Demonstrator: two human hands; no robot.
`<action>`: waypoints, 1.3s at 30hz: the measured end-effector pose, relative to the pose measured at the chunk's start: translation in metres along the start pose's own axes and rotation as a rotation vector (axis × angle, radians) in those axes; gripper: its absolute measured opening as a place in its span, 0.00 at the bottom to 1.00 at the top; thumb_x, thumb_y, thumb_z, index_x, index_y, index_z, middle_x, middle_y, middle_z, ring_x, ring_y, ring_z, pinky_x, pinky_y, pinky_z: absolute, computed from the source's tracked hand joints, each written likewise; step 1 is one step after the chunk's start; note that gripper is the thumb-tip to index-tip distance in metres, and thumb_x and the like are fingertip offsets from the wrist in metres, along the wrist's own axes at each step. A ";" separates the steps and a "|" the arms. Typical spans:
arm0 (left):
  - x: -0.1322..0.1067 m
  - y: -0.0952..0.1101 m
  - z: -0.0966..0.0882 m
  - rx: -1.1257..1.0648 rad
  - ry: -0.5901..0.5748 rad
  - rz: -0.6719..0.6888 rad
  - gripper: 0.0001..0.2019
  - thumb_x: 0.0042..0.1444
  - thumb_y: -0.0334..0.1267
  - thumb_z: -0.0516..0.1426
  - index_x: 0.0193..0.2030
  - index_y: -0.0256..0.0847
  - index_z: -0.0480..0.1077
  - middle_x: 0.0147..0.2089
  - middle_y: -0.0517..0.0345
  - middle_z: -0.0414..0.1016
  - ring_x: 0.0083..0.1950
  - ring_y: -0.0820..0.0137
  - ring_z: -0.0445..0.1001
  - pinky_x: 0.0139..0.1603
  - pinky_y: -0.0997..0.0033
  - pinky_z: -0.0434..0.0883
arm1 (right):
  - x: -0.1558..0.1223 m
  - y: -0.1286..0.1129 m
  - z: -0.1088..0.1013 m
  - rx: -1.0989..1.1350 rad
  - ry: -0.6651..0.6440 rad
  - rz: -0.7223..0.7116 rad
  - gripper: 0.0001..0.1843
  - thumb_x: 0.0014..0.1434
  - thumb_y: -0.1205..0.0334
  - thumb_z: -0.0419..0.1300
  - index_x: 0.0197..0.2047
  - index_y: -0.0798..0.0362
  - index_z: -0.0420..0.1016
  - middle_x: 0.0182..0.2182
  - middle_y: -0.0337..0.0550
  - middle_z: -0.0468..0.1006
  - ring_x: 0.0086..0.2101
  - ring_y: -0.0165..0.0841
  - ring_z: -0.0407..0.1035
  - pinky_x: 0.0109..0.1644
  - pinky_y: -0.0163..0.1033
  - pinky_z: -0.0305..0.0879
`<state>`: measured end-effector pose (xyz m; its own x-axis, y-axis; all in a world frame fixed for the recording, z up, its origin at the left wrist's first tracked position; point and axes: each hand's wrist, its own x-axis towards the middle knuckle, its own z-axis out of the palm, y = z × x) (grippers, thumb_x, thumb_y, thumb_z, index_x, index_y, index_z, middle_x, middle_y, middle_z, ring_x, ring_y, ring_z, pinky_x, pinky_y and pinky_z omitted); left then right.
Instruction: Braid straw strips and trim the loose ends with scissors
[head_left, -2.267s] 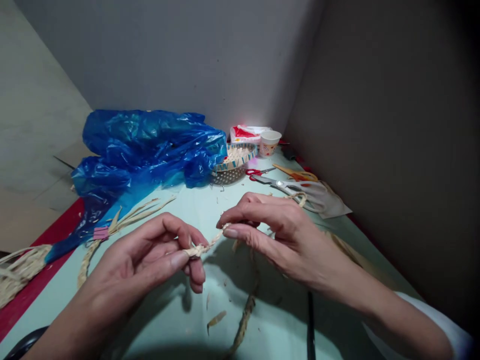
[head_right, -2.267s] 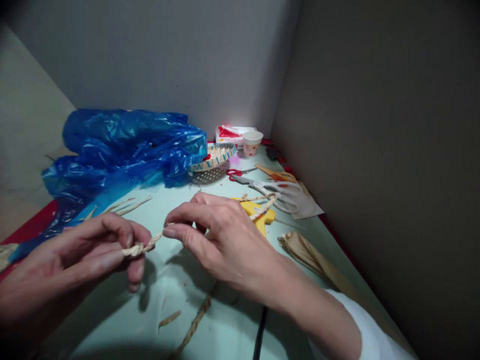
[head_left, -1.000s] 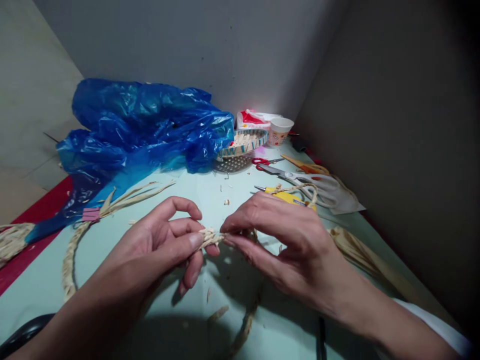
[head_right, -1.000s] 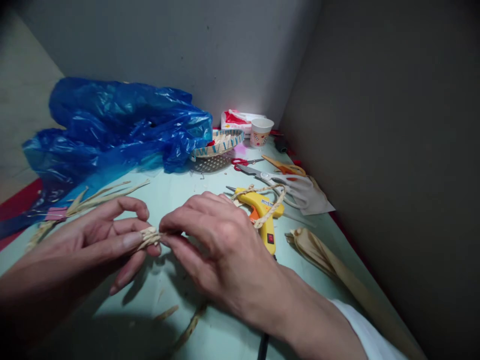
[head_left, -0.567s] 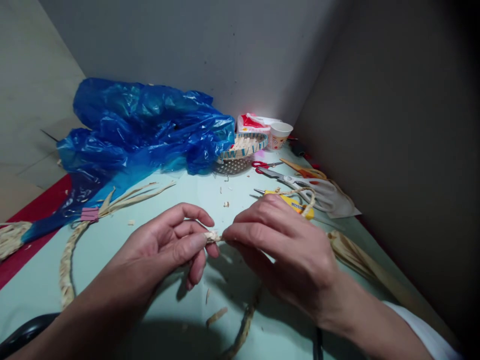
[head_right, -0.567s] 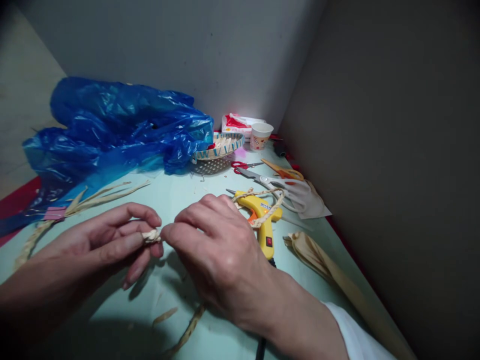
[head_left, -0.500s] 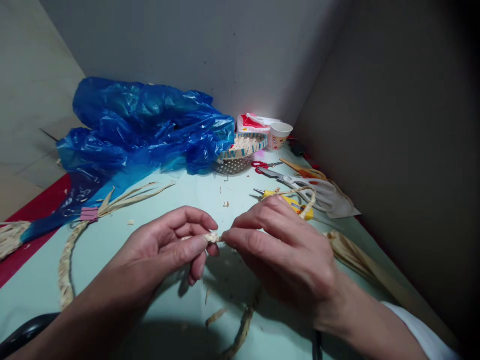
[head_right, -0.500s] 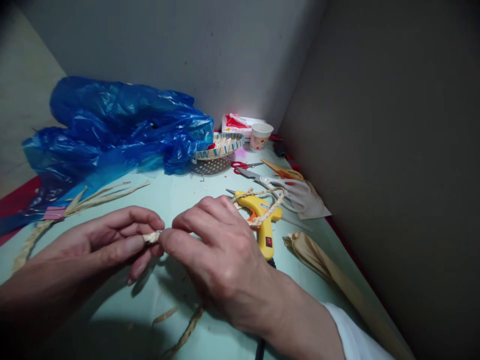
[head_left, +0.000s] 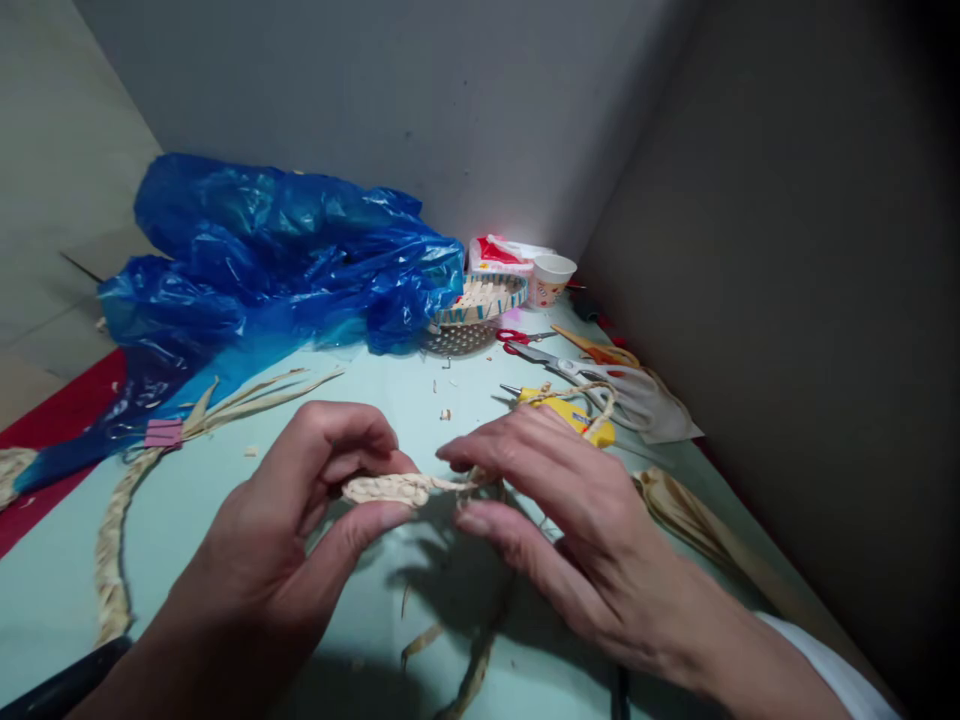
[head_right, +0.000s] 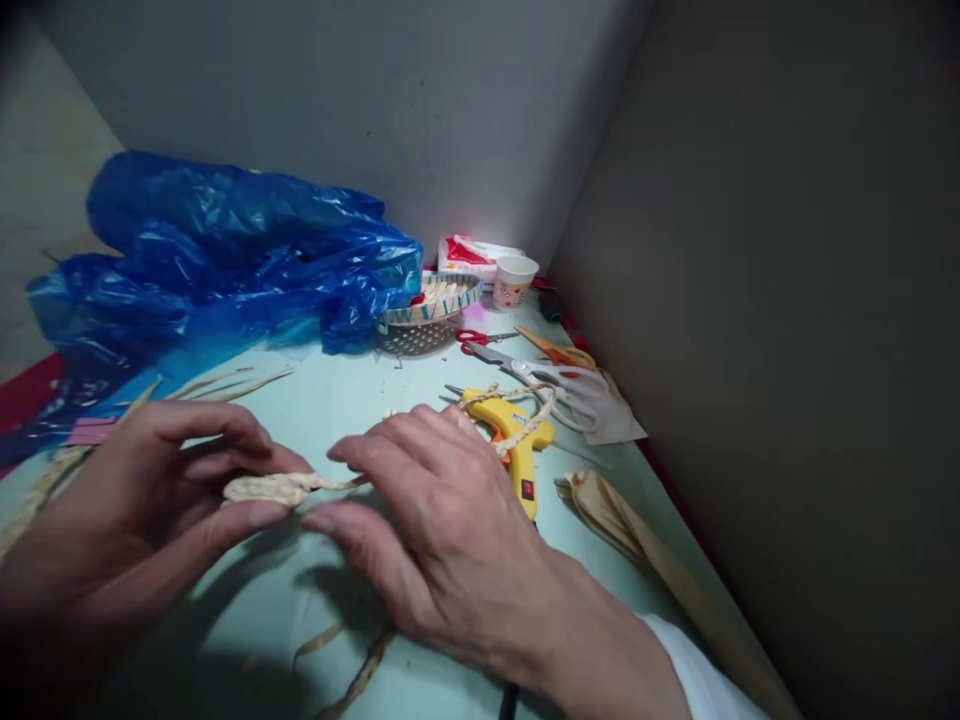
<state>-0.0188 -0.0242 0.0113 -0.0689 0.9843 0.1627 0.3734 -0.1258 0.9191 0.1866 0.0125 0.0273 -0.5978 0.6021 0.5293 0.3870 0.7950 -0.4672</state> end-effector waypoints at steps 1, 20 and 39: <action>-0.001 0.000 0.000 0.063 0.007 0.007 0.07 0.59 0.41 0.57 0.45 0.52 0.67 0.38 0.66 0.79 0.44 0.67 0.80 0.44 0.73 0.73 | 0.000 0.000 0.000 -0.018 -0.029 0.010 0.12 0.71 0.63 0.55 0.43 0.61 0.78 0.33 0.47 0.79 0.34 0.35 0.69 0.42 0.43 0.60; 0.009 0.005 -0.003 0.155 -0.101 -0.013 0.04 0.54 0.44 0.63 0.32 0.56 0.81 0.32 0.69 0.84 0.32 0.66 0.77 0.40 0.76 0.72 | -0.005 0.009 0.013 -0.061 0.049 -0.114 0.08 0.66 0.71 0.53 0.41 0.58 0.74 0.31 0.45 0.76 0.32 0.35 0.65 0.38 0.44 0.58; 0.016 0.004 -0.009 -0.298 -0.298 -0.521 0.12 0.48 0.48 0.69 0.36 0.44 0.82 0.28 0.58 0.78 0.28 0.71 0.68 0.30 0.74 0.67 | 0.000 0.036 -0.006 0.547 0.366 0.331 0.12 0.67 0.62 0.60 0.53 0.48 0.73 0.48 0.45 0.78 0.49 0.36 0.73 0.50 0.41 0.71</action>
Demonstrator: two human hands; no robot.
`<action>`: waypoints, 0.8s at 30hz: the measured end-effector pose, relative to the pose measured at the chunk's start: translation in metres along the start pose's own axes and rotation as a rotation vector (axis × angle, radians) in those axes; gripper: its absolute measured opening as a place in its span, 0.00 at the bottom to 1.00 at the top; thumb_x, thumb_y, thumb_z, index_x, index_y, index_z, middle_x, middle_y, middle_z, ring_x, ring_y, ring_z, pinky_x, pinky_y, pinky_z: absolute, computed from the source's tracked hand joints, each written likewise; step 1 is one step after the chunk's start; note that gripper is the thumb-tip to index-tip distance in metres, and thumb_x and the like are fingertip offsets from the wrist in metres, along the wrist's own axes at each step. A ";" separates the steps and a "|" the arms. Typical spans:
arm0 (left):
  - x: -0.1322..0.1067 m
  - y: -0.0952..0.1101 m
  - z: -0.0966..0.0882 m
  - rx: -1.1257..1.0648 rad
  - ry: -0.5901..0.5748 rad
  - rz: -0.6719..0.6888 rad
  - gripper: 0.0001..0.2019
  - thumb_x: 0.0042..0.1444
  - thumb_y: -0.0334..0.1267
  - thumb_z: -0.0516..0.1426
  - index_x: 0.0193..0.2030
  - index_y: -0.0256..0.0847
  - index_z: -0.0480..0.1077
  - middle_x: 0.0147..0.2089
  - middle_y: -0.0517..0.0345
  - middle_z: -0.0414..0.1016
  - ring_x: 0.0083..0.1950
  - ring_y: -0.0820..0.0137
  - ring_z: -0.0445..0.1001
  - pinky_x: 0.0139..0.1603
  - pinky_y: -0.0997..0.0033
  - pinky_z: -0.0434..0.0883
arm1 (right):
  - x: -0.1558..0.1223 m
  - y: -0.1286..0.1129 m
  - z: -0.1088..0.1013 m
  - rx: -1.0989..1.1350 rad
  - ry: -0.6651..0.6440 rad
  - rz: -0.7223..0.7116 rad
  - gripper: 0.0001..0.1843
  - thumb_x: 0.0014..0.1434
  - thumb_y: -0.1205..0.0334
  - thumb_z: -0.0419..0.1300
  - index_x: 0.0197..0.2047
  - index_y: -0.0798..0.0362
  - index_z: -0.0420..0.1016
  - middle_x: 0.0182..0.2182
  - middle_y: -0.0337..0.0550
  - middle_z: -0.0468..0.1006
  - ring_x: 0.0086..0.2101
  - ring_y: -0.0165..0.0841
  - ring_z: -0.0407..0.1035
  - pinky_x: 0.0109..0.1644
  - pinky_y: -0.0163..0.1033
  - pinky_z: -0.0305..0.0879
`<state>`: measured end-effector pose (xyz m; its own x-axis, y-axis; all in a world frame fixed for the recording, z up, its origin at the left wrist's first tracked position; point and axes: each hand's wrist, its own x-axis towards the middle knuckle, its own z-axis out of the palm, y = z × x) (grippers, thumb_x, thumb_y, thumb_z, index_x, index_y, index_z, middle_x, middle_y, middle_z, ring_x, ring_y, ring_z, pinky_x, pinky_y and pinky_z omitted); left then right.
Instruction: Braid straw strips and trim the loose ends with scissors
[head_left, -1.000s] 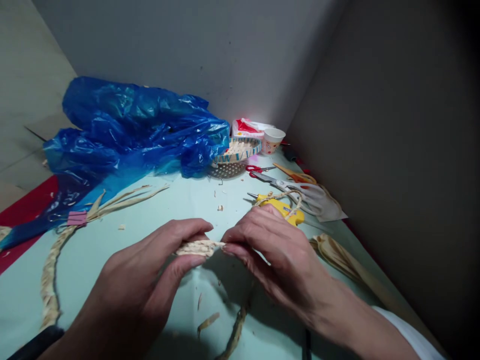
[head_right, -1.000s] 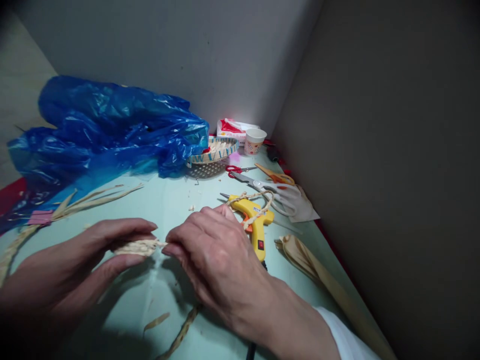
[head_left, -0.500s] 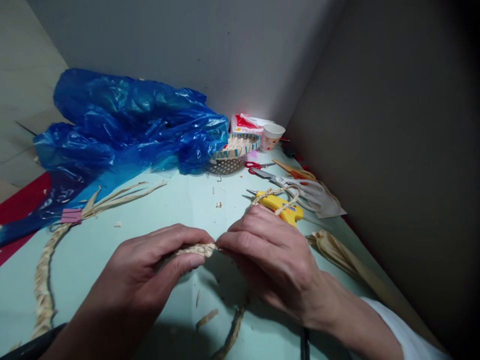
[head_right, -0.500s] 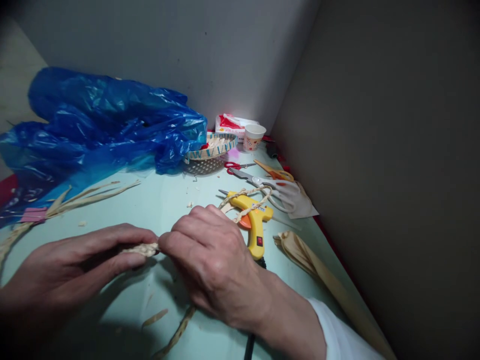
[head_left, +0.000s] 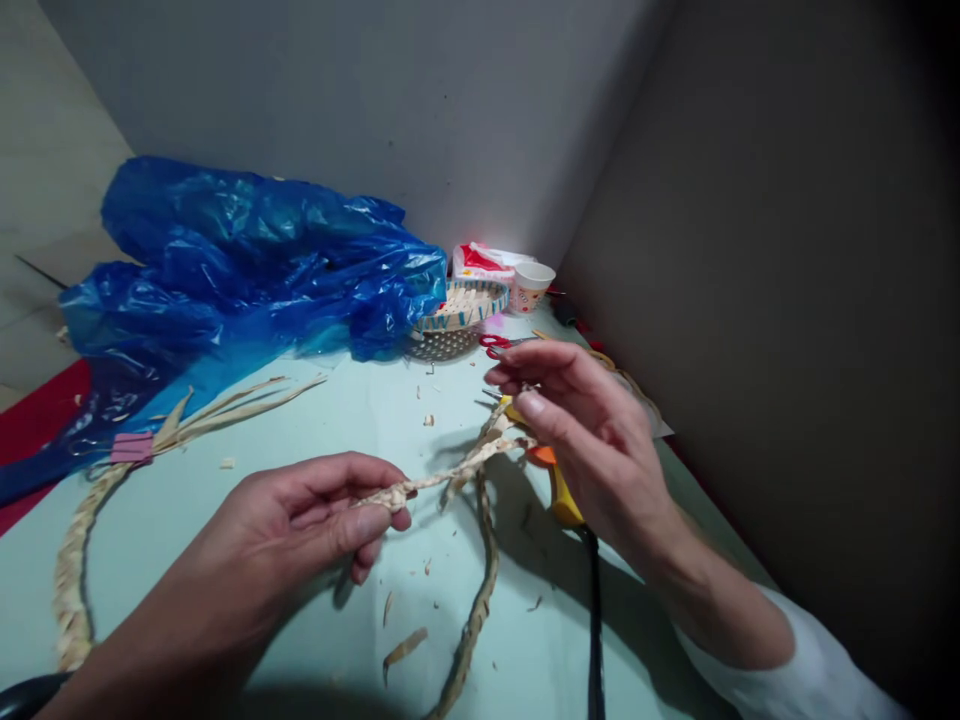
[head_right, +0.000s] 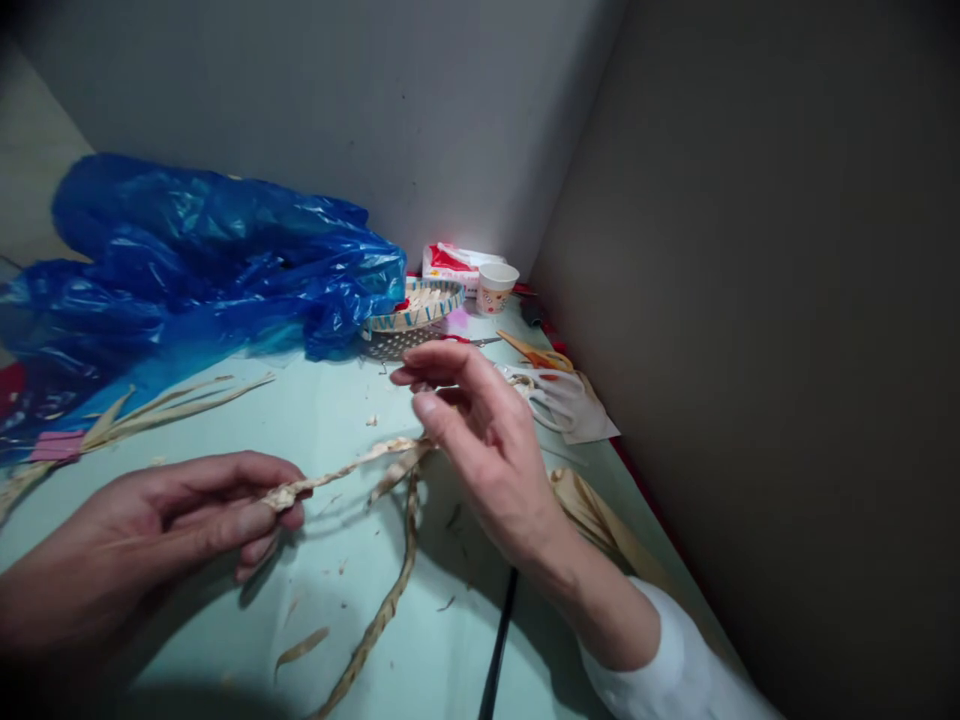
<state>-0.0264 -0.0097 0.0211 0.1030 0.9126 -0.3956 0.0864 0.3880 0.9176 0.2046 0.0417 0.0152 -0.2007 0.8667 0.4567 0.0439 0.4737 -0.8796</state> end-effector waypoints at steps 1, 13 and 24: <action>0.000 0.000 0.000 -0.016 -0.001 -0.012 0.12 0.48 0.48 0.69 0.36 0.44 0.82 0.29 0.58 0.79 0.28 0.72 0.68 0.29 0.74 0.67 | 0.002 0.002 -0.003 0.017 0.040 -0.002 0.08 0.67 0.62 0.59 0.49 0.49 0.74 0.45 0.43 0.77 0.46 0.35 0.73 0.48 0.39 0.70; -0.011 -0.012 0.001 0.492 0.441 0.441 0.08 0.51 0.52 0.65 0.35 0.56 0.80 0.37 0.64 0.82 0.39 0.64 0.78 0.42 0.76 0.72 | 0.004 -0.005 -0.013 -0.063 0.148 0.054 0.24 0.69 0.56 0.56 0.21 0.51 0.60 0.19 0.33 0.56 0.21 0.27 0.50 0.24 0.36 0.47; -0.012 -0.022 0.006 0.525 0.544 0.734 0.09 0.57 0.39 0.63 0.41 0.62 0.79 0.41 0.68 0.83 0.44 0.61 0.79 0.50 0.69 0.69 | -0.026 -0.026 0.036 -0.060 -0.366 0.130 0.05 0.64 0.66 0.62 0.39 0.54 0.81 0.31 0.40 0.83 0.30 0.28 0.74 0.37 0.31 0.70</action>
<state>-0.0233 -0.0304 0.0056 -0.1439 0.8863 0.4401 0.6148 -0.2684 0.7416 0.1734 0.0013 0.0210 -0.5253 0.8120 0.2546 0.1469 0.3812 -0.9127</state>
